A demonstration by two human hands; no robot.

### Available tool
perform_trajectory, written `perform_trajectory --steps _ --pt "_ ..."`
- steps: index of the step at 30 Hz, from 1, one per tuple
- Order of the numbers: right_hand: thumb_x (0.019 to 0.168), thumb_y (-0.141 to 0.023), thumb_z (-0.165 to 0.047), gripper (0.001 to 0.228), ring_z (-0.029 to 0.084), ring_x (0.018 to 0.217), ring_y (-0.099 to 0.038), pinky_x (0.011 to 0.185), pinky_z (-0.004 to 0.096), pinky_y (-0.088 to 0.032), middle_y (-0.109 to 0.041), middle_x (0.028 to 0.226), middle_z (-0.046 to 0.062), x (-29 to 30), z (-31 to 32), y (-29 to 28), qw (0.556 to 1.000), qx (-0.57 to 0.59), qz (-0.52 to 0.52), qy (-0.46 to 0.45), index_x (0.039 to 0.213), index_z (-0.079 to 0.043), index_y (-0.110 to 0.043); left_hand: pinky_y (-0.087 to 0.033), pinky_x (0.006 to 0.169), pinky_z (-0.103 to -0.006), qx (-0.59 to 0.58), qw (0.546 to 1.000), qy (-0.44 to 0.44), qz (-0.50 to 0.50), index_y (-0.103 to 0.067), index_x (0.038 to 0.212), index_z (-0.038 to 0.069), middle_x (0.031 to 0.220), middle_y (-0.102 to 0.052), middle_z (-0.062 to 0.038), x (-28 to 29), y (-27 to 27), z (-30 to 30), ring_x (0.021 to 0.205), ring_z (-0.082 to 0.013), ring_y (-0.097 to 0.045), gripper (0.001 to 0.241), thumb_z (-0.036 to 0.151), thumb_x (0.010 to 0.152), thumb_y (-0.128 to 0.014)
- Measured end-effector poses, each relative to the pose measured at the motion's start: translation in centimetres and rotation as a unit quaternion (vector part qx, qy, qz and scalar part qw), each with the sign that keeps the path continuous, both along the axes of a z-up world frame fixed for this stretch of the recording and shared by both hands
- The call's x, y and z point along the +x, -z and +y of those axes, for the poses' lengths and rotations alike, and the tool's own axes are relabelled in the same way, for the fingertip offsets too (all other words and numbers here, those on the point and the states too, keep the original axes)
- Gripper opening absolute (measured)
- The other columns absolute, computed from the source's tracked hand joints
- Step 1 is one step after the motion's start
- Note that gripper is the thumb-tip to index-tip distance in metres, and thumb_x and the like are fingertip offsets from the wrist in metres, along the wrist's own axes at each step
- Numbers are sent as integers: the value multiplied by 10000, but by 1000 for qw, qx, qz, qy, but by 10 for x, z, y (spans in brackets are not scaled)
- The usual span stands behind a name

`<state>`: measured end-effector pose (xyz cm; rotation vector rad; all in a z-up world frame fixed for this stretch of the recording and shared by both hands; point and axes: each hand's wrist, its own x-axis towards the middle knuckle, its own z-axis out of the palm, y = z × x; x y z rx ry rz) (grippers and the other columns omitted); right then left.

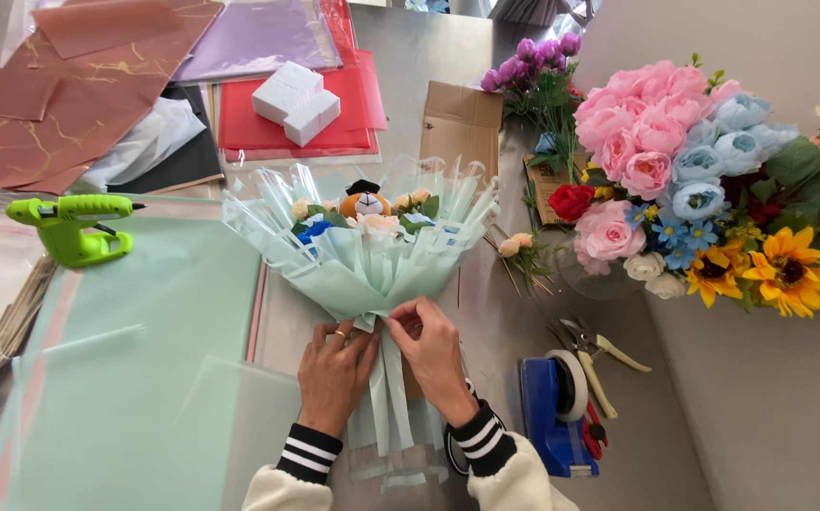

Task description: The person wraps a floral bouquet using tissue paper and adhesive tape.

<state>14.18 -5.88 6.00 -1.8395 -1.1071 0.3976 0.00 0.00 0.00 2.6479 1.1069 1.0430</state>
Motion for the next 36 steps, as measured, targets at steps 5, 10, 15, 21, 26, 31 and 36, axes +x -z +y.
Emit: perform_trajectory --steps 5,10,15,21,26,31,36 --pt "916 -708 -73 116 179 747 -590 684 307 -505 -604 859 39 -2 -3 -1 995 37 -90 -30 876 -101 -603 -514 636 -399 -9 1000 -5 9 -773 1000 234 1092 -705 38 1 2 1 960 -267 -581 132 313 954 -679" --pt "917 -718 -54 178 189 714 -558 654 328 -490 -566 849 42 -6 -5 5 990 35 -135 -30 871 -102 -553 -511 629 -383 3 1000 -9 6 -781 994 238 1092 -708 42 -1 3 0 953 -260 -590 133 326 948 -692" --pt "844 -822 -291 266 102 699 -623 701 272 -532 -649 789 -46 1 -3 12 996 -61 48 51 895 -164 -593 -515 638 -393 -9 1000 -8 18 -746 919 233 1085 -693 54 0 8 0 950 -260 -585 117 339 936 -698" --pt "910 -738 -338 211 130 750 -660 724 300 -512 -696 796 -18 5 -4 14 997 -62 30 16 842 -149 -672 -496 629 -369 26 1000 -11 5 -759 895 222 1066 -712 39 1 5 1 932 -254 -601 115 319 940 -715" --pt "978 -677 -241 198 218 821 -625 734 327 -496 -561 824 27 2 -6 0 978 -7 -208 -17 847 -155 -556 -538 659 -364 -20 999 -23 22 -770 884 245 968 -685 16 2 0 -5 970 -253 -649 202 377 981 -651" --pt "983 -677 -250 229 272 838 -607 745 386 -476 -545 859 41 -1 1 0 980 52 -194 6 853 -136 -527 -533 637 -350 24 999 -28 15 -756 932 286 956 -641 54 0 -7 -1 956 -215 -635 131 360 990 -665" --pt "866 -813 -289 379 302 900 -669 758 432 -570 -587 925 84 1 -5 -21 995 -9 -86 -58 1075 -109 -553 -552 654 -365 -29 999 -12 15 -745 950 307 969 -641 68 -1 5 1 956 -223 -633 130 402 974 -660"
